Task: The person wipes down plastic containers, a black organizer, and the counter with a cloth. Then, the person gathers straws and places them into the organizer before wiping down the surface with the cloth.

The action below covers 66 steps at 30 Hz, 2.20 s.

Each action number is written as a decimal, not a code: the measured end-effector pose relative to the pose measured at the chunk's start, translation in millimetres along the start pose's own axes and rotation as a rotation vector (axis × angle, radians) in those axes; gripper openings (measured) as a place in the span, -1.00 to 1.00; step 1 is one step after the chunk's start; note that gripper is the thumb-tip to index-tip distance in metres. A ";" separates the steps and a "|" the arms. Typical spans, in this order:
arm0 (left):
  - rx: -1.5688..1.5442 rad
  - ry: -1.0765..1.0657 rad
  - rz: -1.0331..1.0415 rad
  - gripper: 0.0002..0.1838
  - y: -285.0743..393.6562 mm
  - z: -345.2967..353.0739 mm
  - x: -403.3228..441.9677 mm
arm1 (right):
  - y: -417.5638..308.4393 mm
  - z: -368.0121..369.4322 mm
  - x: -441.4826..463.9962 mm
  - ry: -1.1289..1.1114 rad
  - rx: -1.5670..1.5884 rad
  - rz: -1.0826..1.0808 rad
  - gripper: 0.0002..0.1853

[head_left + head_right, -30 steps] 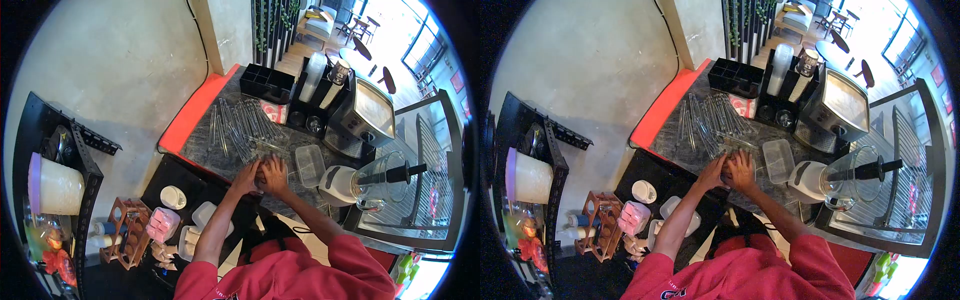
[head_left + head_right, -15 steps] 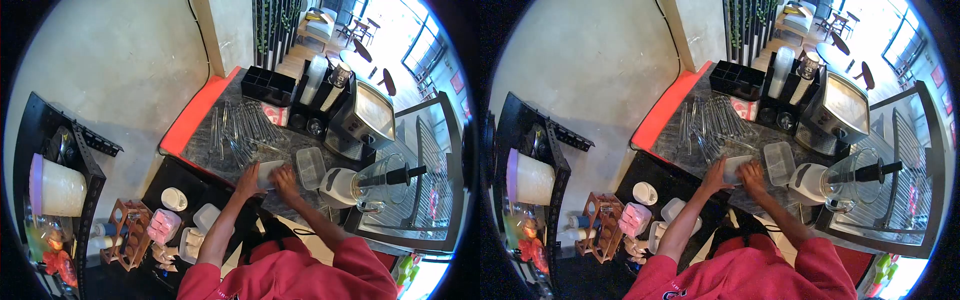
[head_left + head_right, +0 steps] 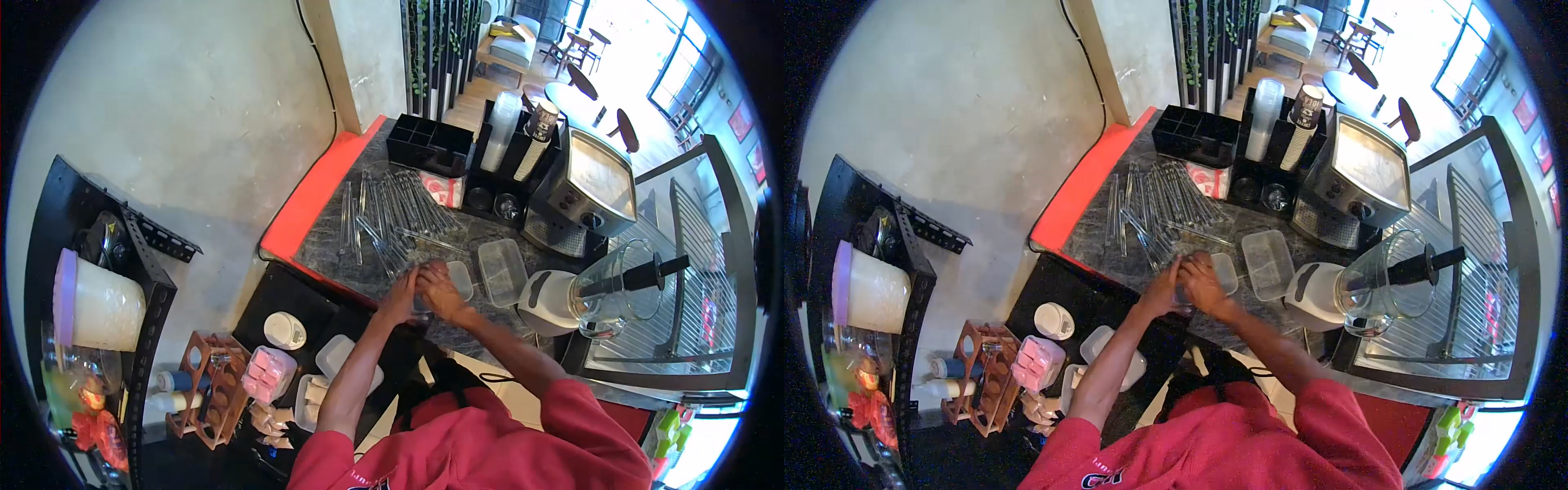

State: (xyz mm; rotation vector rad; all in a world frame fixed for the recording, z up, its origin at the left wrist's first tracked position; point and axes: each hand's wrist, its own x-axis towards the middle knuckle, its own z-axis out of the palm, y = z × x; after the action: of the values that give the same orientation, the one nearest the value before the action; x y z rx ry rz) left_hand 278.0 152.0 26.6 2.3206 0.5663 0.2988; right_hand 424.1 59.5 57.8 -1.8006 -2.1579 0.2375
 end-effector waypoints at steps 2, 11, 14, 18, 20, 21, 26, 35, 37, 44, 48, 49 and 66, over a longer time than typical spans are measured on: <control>-0.059 0.046 0.028 0.26 -20.8 6.3 -0.6 | 5.0 48.3 8.0 0.252 -0.218 0.059 -0.58; -0.016 0.101 -0.001 0.34 -17.2 2.5 1.2 | 23.2 1.9 -34.4 -0.285 0.090 -0.097 -0.70; 0.033 0.058 0.030 0.34 -16.0 8.2 -1.7 | 27.1 -1.0 -29.4 -0.547 0.211 0.143 -0.68; 0.026 0.032 -0.019 0.32 -3.3 4.7 0.1 | 16.8 19.6 -30.1 0.336 -0.135 0.292 -0.50; 0.043 0.047 0.006 0.31 -1.4 2.4 -1.0 | -9.4 13.9 -42.4 0.177 -0.236 0.402 -0.54; 0.048 0.021 -0.024 0.29 4.5 -1.0 -2.1 | -13.9 12.9 -55.0 0.089 -0.267 0.390 -0.54; 0.066 0.041 0.021 0.26 0.0 11.1 -1.3 | -23.5 9.0 -132.1 -0.025 -0.267 0.387 -0.41; 0.533 -0.168 -0.013 0.42 40.0 31.4 17.4 | -28.9 -26.2 -145.4 0.119 -0.310 0.457 -0.44; 0.516 -0.061 0.025 0.48 43.4 38.9 14.3 | -21.5 -39.3 -140.1 0.211 -0.156 0.467 -0.50; 0.476 -0.010 -0.049 0.35 46.1 23.0 9.6 | 76.2 -81.8 -128.0 0.552 -0.321 0.592 -0.36; 0.406 0.102 -0.127 0.27 60.7 3.2 -7.7 | 142.2 -64.3 -128.0 0.236 -0.227 0.933 -0.34; 0.289 0.201 -0.151 0.20 60.9 -0.6 -14.7 | 140.0 -70.9 -120.3 0.162 -0.088 0.999 -0.38; -0.262 0.693 -0.471 -0.05 98.7 7.3 -51.6 | -3.5 10.1 -50.6 0.354 0.315 0.628 -0.70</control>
State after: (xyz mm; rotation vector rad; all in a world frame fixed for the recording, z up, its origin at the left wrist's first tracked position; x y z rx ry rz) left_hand 266.2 59.2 87.6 1.7267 1.2935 0.8957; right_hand 425.2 10.1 42.5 -2.0805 -1.2034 0.3443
